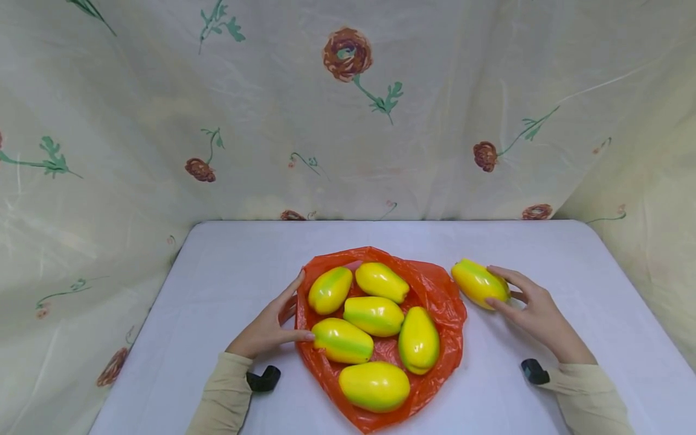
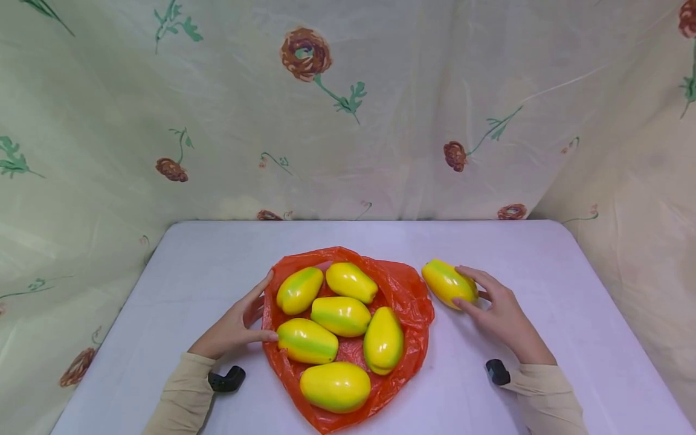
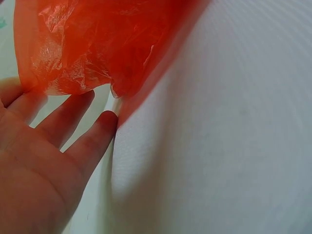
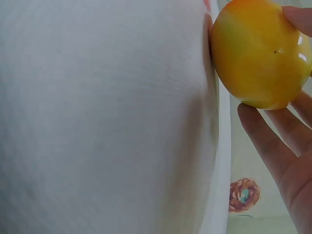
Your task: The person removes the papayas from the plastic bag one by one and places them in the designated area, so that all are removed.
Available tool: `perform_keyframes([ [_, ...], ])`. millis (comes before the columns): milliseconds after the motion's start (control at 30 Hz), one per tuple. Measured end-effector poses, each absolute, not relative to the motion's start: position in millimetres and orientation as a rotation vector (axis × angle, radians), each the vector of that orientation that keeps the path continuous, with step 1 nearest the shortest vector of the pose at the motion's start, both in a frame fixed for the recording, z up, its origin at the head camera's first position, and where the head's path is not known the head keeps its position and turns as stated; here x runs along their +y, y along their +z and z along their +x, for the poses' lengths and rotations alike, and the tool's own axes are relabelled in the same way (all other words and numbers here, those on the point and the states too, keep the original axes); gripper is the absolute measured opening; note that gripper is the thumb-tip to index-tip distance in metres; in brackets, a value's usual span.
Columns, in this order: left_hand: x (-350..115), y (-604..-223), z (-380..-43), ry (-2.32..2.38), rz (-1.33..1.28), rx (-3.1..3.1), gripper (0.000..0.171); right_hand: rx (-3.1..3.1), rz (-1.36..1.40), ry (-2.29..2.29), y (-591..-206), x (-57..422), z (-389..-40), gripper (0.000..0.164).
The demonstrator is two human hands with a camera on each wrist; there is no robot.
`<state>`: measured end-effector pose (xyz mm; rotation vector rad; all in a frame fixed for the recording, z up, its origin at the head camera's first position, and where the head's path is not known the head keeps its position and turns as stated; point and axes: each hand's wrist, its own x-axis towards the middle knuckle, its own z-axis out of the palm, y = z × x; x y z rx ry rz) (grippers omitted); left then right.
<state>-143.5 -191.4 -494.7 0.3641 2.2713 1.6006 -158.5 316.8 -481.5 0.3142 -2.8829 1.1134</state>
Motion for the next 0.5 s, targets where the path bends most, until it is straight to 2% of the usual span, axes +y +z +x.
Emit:
perform_keyframes([
  [500,-191.1,-494.1,-143.3,1.596,0.362,2.275,0.112,-2.915,0.314,1.117,-477.7,317.5,-160.1,0.068],
])
